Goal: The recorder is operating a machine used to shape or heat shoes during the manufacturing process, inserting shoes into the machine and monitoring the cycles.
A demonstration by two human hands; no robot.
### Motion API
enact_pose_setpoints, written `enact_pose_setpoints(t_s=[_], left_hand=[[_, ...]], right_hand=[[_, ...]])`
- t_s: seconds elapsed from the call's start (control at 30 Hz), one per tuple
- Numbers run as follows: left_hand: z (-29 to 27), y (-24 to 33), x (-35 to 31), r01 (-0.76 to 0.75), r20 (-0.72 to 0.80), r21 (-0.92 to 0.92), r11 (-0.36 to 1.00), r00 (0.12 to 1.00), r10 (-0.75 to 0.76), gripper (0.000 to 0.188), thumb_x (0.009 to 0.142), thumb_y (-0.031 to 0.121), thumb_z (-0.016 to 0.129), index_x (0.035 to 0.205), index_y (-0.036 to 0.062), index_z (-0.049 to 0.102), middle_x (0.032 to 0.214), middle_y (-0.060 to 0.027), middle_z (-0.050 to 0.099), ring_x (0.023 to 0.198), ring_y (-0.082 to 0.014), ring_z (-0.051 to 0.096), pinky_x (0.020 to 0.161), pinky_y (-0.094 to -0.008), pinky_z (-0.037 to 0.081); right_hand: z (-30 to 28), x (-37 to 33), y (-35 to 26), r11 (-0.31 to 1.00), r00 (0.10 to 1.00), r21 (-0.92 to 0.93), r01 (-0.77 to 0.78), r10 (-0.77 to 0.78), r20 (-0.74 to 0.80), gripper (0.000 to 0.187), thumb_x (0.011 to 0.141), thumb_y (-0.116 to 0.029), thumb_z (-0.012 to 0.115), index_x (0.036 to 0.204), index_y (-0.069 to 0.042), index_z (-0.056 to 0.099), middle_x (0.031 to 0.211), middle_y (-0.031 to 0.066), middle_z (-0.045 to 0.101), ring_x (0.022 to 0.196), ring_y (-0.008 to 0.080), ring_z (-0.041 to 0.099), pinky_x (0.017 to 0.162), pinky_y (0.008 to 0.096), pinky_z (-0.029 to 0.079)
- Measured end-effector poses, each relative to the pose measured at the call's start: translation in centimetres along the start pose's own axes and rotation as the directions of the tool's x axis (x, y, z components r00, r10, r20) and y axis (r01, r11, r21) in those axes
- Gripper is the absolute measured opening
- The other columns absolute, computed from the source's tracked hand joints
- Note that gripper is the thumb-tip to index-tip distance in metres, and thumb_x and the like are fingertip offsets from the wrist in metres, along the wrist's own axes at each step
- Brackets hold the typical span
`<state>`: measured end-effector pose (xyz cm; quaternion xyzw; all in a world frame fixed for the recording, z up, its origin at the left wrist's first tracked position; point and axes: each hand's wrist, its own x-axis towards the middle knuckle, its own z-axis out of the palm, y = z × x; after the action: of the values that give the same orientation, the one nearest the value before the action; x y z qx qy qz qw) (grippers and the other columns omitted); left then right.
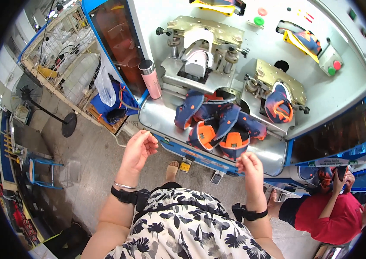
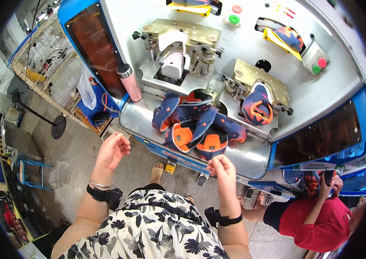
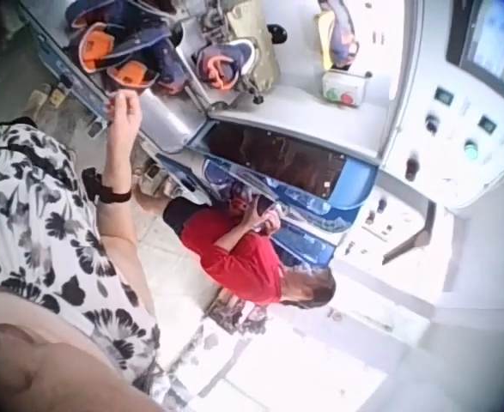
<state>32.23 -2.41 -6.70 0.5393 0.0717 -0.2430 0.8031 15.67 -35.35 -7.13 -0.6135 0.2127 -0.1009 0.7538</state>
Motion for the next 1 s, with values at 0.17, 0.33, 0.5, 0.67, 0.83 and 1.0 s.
enact_pose_setpoints(t_s=[0.17,0.33,0.5,0.67,0.83,1.0], left_hand=[[-4.4,0.1,7.4,0.108,0.004,0.091,0.990,0.994,-0.109,0.013,0.100,0.022,0.053,0.096,0.0111,0.059,0.090,-0.0045,0.069,0.078,-0.0137,0.066,0.067,-0.0267,0.052],[-6.2,1.2,12.7,0.220,0.098,0.207,0.953,0.965,-0.244,0.013,0.099,0.023,0.054,0.099,0.0107,0.058,0.093,-0.0042,0.068,0.082,-0.0135,0.065,0.068,-0.0257,0.051],[-5.6,3.5,16.2,0.237,0.225,0.288,0.928,0.925,-0.306,0.014,0.100,0.023,0.053,0.100,0.0097,0.057,0.096,-0.0045,0.068,0.083,-0.0129,0.064,0.070,-0.0269,0.051],[-3.3,5.9,16.8,0.176,0.387,0.330,0.927,0.871,-0.303,0.014,0.101,0.021,0.052,0.101,0.0080,0.057,0.096,-0.0064,0.068,0.086,-0.0147,0.065,0.075,-0.0277,0.051],[-2.6,7.6,16.4,0.126,0.474,0.325,0.937,0.836,-0.276,0.015,0.100,0.023,0.054,0.099,0.0084,0.057,0.094,-0.0034,0.068,0.086,-0.0112,0.064,0.074,-0.0260,0.048],[-3.1,7.9,17.1,0.152,0.505,0.324,0.934,0.807,-0.307,0.016,0.102,0.023,0.053,0.101,0.0075,0.057,0.096,-0.0061,0.068,0.088,-0.0151,0.066,0.077,-0.0274,0.051]], right_hand=[[9.9,5.4,-0.9,0.985,0.988,-0.165,-0.054,0.076,0.134,0.016,0.099,-0.015,0.057,0.104,-0.003,0.065,0.117,0.0042,0.065,0.075,0.0046,0.056,0.065,0.0198,0.046],[17.2,11.2,-3.5,0.934,0.973,-0.283,0.219,-0.187,0.135,0.021,0.092,-0.004,0.063,0.113,-0.006,0.062,0.130,0.0092,0.055,0.081,0.0082,0.060,0.070,0.0227,0.048],[18.8,18.4,-14.8,0.380,0.656,-0.649,0.659,-0.713,0.249,0.018,0.089,-0.001,0.062,0.107,-0.004,0.062,0.119,0.0127,0.059,0.070,0.0132,0.059,0.061,0.0242,0.048],[20.0,31.5,-26.9,-0.132,0.388,-0.892,0.432,-0.866,0.316,0.034,0.094,-0.029,0.062,0.118,-0.006,0.062,0.093,0.0169,0.064,0.070,0.0211,0.057,0.068,0.0338,0.047],[20.2,36.9,-30.7,-0.071,0.587,-0.969,0.236,-0.784,0.201,0.041,0.095,-0.043,0.058,0.115,-0.008,0.062,0.088,0.0165,0.065,0.081,0.0240,0.062,0.076,0.0377,0.048],[20.3,32.3,-26.0,-0.039,0.736,-0.944,0.329,-0.616,0.282,0.028,0.093,-0.034,0.061,0.104,-0.009,0.058,0.090,0.0177,0.064,0.084,0.0332,0.065,0.075,0.0444,0.051]])
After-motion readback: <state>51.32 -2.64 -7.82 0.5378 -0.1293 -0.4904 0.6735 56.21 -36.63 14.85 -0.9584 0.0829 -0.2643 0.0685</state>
